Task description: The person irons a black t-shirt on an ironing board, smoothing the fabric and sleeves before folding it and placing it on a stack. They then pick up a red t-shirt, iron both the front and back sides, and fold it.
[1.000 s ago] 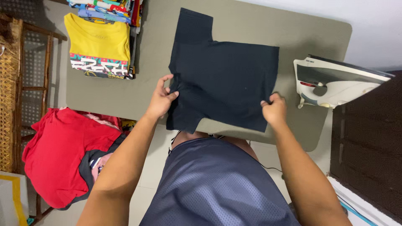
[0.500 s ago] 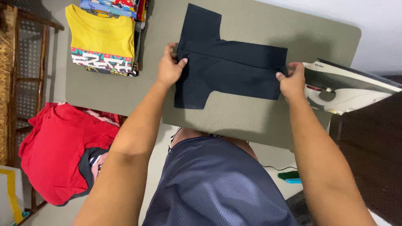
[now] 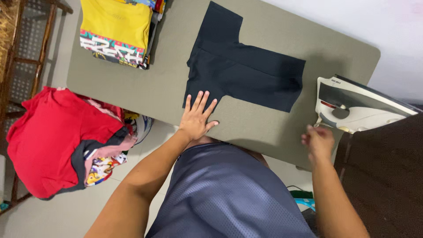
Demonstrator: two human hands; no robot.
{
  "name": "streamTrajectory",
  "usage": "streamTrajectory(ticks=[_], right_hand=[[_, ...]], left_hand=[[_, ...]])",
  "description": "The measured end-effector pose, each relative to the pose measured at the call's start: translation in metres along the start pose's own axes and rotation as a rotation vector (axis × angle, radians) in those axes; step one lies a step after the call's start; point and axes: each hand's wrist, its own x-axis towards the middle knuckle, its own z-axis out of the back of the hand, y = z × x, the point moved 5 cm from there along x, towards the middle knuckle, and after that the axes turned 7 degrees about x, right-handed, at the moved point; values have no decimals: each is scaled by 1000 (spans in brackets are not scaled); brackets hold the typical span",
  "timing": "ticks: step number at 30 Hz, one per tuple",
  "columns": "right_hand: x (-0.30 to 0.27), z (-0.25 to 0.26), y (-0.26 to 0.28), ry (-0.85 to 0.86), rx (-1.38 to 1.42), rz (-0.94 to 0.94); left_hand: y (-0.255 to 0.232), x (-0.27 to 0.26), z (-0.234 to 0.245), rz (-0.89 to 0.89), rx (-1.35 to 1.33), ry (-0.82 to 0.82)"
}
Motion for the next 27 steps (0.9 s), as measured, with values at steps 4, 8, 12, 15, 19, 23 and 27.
streamTrajectory(ticks=[4,8,12,15,19,23,27], right_hand=[[-1,32,10,-120,133,146],[27,30,25,70,229,601],[59,36,19,-7,325,526],[53,33,36,-6,347,485],[34,36,98,-14,248,470],[7,28,149,224,7,701],[-44,16,178,228,-372,728]], left_hand=[[0,0,-2,18,-6,22],[-1,-2,-3,19,-20,-24],[4,-12,-9,107,-36,-149],[7,-18,-9,146,-56,-208],[10,-13,15,152,-174,-365],[9,-5,32,113,-248,-377],[10,1,14,148,-177,-401]])
